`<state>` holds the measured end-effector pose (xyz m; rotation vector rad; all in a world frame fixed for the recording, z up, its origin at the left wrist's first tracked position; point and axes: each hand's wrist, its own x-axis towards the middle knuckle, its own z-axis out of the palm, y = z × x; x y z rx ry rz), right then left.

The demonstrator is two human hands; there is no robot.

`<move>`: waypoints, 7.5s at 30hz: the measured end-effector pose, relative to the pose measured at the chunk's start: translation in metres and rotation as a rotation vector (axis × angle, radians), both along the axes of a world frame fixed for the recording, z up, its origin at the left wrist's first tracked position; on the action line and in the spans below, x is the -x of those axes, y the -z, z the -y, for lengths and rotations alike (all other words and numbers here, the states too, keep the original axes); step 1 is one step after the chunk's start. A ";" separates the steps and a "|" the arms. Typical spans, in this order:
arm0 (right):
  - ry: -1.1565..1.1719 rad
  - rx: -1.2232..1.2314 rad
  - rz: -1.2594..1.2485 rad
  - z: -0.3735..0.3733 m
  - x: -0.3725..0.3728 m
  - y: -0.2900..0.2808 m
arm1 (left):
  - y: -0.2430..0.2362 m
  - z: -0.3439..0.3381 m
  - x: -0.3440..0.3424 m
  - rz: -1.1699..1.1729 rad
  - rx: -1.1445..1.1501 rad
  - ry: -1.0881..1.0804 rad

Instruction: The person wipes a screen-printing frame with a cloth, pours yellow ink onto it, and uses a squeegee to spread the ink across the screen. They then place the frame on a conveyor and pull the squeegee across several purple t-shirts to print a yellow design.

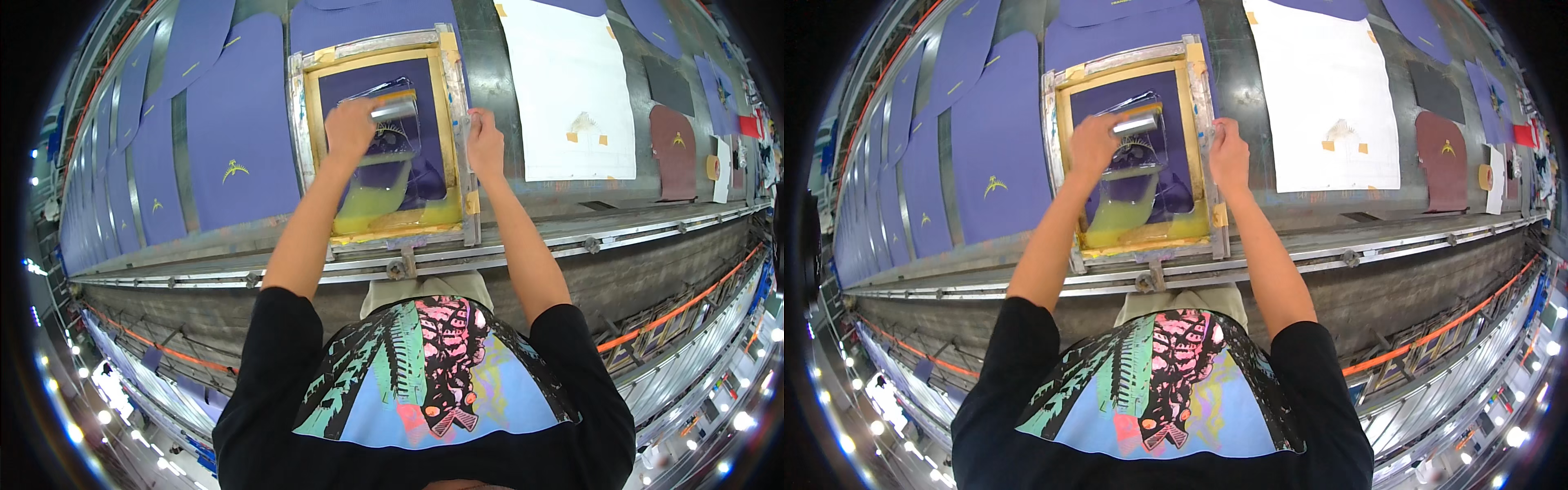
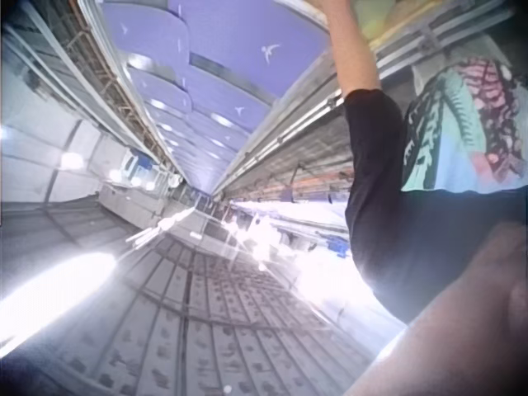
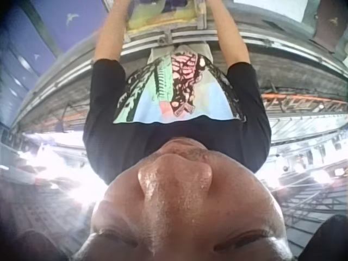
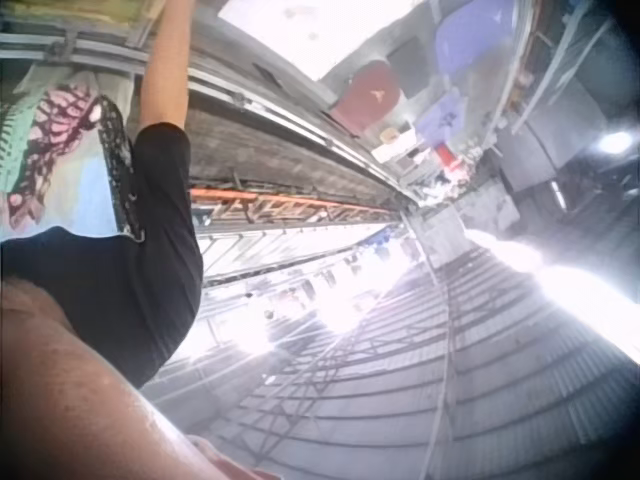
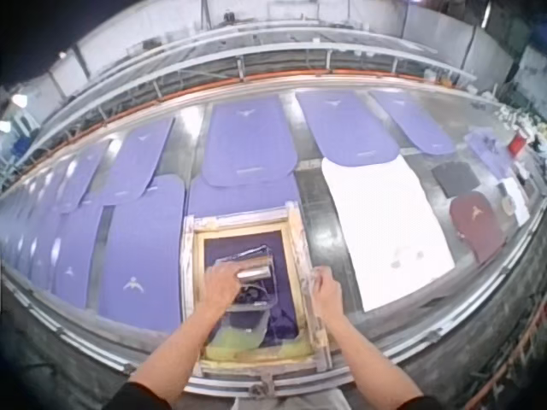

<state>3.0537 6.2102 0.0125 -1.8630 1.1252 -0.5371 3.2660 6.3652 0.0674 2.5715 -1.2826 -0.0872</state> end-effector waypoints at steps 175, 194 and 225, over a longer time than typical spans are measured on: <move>0.016 -0.007 0.180 -0.692 -0.559 -0.057 | -0.090 -0.667 -0.615 -0.262 -0.152 -0.097; 0.028 0.097 0.139 -0.718 -0.595 -0.111 | -0.068 -0.861 -0.459 -0.132 0.165 0.150; 0.014 -0.074 0.128 -1.067 -0.854 -0.097 | -0.099 -1.146 -0.795 -0.183 -0.017 0.027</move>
